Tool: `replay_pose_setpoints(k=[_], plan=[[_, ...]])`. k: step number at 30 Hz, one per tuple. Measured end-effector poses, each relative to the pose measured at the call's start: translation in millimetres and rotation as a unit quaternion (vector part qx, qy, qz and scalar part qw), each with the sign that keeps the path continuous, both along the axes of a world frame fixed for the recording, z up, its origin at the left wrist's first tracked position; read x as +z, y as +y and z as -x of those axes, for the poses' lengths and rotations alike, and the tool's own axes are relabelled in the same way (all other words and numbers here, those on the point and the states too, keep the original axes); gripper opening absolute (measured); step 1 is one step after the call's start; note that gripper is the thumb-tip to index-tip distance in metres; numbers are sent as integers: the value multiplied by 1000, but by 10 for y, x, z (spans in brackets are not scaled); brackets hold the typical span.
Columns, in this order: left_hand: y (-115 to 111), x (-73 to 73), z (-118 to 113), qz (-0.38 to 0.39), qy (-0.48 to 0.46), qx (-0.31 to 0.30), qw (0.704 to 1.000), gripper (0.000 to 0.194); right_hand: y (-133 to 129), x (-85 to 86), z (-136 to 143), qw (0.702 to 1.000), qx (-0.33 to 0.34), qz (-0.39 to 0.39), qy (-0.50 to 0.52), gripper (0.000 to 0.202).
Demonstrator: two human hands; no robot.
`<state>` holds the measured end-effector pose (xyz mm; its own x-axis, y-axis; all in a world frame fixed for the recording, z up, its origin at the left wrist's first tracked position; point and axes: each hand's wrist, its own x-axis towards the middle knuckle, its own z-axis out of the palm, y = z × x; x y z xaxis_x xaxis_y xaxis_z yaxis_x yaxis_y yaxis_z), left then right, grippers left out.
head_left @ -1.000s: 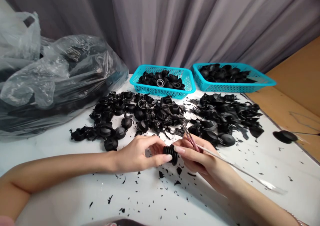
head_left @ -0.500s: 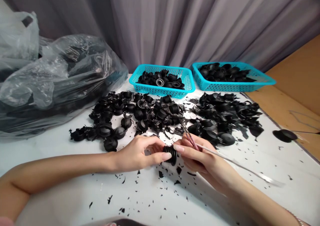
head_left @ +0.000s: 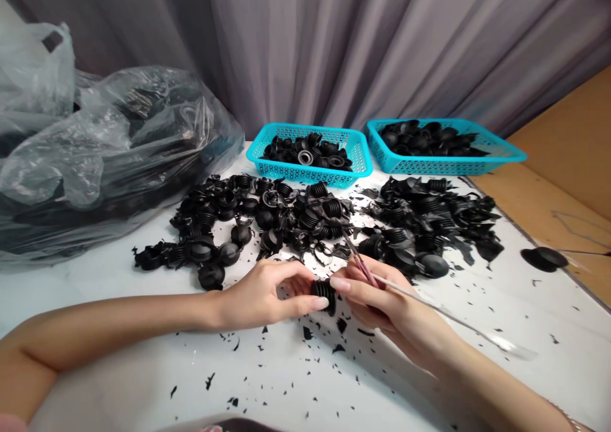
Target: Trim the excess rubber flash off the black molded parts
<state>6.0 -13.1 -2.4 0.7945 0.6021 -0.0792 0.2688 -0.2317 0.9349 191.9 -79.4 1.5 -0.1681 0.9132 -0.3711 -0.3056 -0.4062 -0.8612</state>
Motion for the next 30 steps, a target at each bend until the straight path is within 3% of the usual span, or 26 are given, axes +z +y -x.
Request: replay_pose_setpoints(k=[9,14,21,30], plan=[[-9,6,17,-194,-84,-3,977,14,-3,29,-32,1000,8,11,18,36],[-11,-2,8,-243,-105,1,964,11,6,37,-30,1000,17,13,9,25],[-24,-24,14,-226,-127,6,966,10,10,-6,-20,999,36,4,7,29],[-76,57,22,-91,-82,35,992,12,0,0,-23,998,62,4,32,28]])
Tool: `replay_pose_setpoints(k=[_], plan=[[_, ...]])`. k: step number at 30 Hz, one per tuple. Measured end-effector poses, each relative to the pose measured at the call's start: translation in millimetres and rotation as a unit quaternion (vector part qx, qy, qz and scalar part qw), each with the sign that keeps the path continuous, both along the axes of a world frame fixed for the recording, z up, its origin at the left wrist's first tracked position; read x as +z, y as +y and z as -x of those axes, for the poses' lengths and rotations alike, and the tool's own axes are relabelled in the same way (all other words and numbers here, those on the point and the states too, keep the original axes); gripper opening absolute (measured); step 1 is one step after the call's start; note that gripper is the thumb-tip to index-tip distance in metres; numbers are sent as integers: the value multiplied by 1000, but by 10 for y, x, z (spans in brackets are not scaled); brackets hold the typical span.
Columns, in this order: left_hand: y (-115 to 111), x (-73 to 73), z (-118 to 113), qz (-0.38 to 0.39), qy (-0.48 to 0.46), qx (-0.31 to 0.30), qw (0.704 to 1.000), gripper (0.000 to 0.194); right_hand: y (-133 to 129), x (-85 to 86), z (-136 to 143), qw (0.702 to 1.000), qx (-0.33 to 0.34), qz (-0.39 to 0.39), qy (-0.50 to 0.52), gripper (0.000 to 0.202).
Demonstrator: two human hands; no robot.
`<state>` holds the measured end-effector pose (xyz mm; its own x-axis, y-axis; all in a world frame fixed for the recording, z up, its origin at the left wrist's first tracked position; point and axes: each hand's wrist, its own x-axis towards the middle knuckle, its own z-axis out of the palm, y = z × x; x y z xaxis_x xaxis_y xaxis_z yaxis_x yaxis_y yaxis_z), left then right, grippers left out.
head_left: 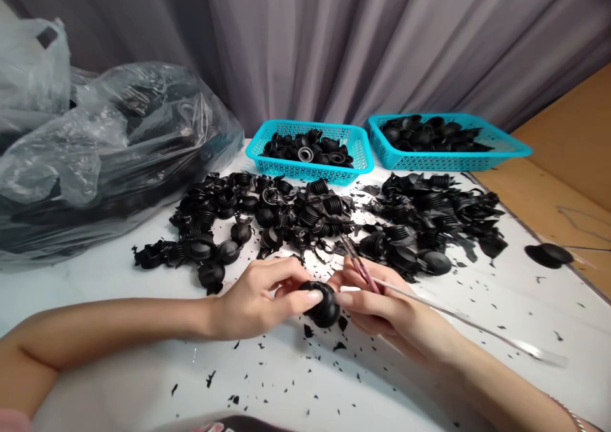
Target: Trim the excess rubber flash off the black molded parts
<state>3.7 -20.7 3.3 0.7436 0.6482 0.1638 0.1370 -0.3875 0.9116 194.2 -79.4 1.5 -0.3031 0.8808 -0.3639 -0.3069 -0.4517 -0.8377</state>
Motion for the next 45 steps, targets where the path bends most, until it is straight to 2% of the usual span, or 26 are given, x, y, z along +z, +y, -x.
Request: replay_pose_setpoints(k=[5,11,14,16,19,21,23,24,26,28,29,31,33,35,37,45], plan=[[2,25,-4,99,41,-2,994,19,-17,29,11,1000,8,-3,2,35],[10,17,-12,122,30,2,992,18,-24,28,37,1000,-10,-13,11,39],[13,26,-25,158,25,13,987,20,-54,-19,48,993,-47,-79,-69,39],[14,27,-40,209,27,33,977,22,-90,-66,63,967,-63,-180,-167,40],[19,10,-64,278,47,33,959,28,-143,-129,88,897,-80,-332,-282,37],[37,-5,-66,296,72,-3,953,35,-157,-143,94,878,-97,-359,-303,32],[70,-12,-51,262,99,-36,959,40,-150,-131,86,896,-103,-330,-279,31],[90,-11,-37,218,116,-40,968,43,-140,-118,79,910,-104,-303,-263,32],[129,-5,-3,69,151,-35,986,51,-118,-91,63,933,-107,-255,-232,36],[153,-4,28,-140,158,-28,977,50,-100,-70,53,943,-109,-222,-223,39],[157,-8,39,-252,144,-26,957,47,-94,-63,51,945,-109,-209,-228,39],[151,-17,49,-443,93,-20,891,40,-89,-59,50,946,-111,-191,-236,36],[134,-22,44,-537,66,-23,841,31,-86,-67,47,948,-116,-171,-241,33],[117,-18,35,-538,69,-35,840,21,-82,-86,40,950,-121,-156,-242,30],[104,-9,29,-502,79,-45,860,17,-76,-109,30,952,-117,-143,-245,29],[68,-18,30,-347,98,-80,930,31,-103,-64,49,969,-76,-108,-209,27]])
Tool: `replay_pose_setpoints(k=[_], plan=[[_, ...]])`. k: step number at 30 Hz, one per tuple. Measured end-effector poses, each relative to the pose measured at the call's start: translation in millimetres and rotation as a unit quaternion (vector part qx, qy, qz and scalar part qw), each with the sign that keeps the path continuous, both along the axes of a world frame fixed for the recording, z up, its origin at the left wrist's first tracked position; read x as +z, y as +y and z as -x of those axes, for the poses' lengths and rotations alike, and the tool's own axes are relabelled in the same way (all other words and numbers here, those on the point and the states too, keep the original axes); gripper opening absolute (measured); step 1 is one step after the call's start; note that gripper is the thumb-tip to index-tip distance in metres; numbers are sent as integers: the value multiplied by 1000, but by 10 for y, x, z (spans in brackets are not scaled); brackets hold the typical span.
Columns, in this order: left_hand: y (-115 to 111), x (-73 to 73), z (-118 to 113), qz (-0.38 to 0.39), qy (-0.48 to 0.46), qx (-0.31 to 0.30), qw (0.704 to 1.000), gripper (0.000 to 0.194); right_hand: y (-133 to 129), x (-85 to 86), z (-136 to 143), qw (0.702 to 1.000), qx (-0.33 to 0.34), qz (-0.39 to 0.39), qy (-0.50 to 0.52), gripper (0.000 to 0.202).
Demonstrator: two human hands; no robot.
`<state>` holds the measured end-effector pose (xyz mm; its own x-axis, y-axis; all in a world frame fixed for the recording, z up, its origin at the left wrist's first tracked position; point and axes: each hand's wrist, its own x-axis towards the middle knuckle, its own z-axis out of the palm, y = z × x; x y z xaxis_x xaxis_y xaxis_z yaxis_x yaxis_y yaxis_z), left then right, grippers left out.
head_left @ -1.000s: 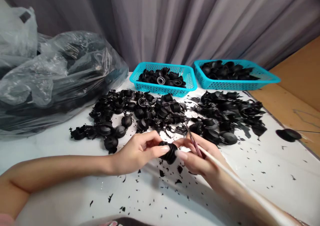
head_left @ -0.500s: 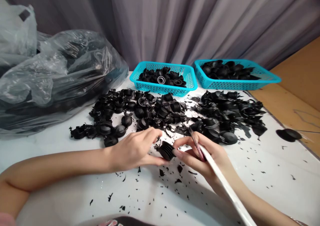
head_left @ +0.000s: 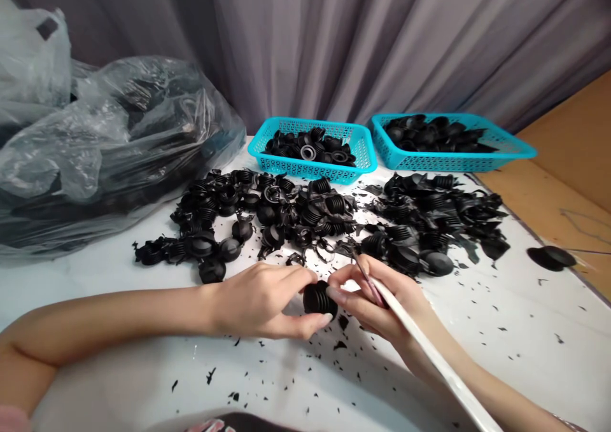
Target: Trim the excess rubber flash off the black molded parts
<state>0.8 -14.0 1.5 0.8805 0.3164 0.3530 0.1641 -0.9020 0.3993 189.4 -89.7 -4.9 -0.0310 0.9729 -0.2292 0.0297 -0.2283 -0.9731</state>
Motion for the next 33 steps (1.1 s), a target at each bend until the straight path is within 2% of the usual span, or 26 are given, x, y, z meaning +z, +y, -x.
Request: replay_pose_setpoints(k=[5,10,14,18,21,23,24,26,28,30,33], plan=[[-3,18,1,109,-44,0,993,22,-3,76,8,996,-6,34,85,26],[-8,87,-14,170,-90,15,981,16,20,86,-25,981,25,49,185,34],[-28,109,-25,189,-103,30,976,9,23,88,-17,973,47,59,216,43],[-45,71,-23,191,-108,37,975,9,36,104,14,978,54,71,189,42],[-47,36,-10,204,-112,50,971,10,77,69,-26,992,40,59,101,42],[-46,26,2,208,-114,60,970,10,118,5,-95,1000,14,10,-21,38],[-45,26,8,207,-115,62,970,10,140,-38,-133,994,9,-32,-104,35],[-46,34,18,197,-120,59,971,10,175,-129,-197,955,45,-113,-269,30],[-47,41,26,183,-126,51,974,10,192,-208,-228,912,96,-150,-369,29],[-48,38,31,166,-130,46,976,11,192,-249,-233,892,120,-159,-406,29],[-47,0,35,139,-139,53,979,11,176,-217,-249,859,98,-202,-460,39]])
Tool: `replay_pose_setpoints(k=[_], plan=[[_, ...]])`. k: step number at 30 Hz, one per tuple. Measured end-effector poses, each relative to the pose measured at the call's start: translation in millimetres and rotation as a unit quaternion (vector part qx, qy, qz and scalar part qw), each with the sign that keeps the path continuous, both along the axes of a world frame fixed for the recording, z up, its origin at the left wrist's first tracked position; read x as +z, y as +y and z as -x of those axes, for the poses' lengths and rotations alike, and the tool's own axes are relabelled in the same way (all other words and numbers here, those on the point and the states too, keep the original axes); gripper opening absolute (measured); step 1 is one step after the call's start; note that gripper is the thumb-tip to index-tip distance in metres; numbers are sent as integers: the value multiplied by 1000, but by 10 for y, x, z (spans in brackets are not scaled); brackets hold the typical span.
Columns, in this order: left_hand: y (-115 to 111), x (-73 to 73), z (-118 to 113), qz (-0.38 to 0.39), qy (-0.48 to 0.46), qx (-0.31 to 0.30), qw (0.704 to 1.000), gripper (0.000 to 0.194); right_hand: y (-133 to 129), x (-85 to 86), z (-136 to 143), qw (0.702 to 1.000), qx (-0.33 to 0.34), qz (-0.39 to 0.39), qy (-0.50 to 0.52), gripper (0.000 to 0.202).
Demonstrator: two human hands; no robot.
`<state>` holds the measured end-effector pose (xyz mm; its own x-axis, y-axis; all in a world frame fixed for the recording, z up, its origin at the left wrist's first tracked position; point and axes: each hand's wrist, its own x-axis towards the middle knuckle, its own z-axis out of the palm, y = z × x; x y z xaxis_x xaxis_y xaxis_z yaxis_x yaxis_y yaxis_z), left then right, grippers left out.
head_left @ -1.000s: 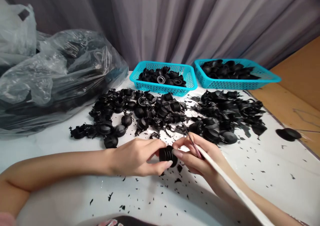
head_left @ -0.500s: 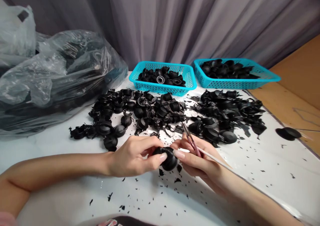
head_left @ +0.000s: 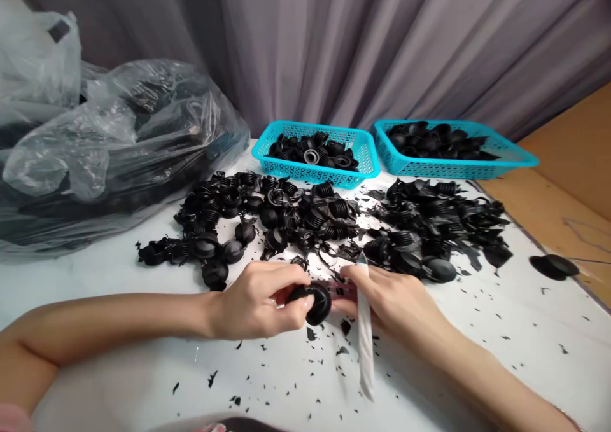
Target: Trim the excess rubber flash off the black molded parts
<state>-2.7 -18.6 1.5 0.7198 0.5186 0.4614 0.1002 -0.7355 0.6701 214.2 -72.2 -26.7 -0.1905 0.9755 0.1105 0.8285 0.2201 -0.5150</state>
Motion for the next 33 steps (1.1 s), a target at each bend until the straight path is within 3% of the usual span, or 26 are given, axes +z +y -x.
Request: replay_pose_setpoints(k=[3,6,9,11,22,27,31,33], plan=[[1,-73,-10,14,-5,14,1000,10,-30,117,-42,996,-67,-56,22,51],[12,-156,-33,89,11,22,996,10,-75,244,-44,979,-110,11,170,49],[40,-218,-51,161,32,12,986,11,-120,327,23,919,-93,124,363,30],[60,-235,-55,186,36,3,982,10,-134,354,79,882,-87,169,432,24],[43,-212,-62,97,2,-18,995,5,-89,369,151,822,-101,232,509,34],[101,-241,-61,63,-6,32,997,7,83,430,84,857,-81,231,453,33],[178,-248,-42,48,1,90,995,8,265,415,156,831,-24,238,503,33],[199,-250,-32,49,3,107,993,9,312,393,207,821,-30,253,512,35]])
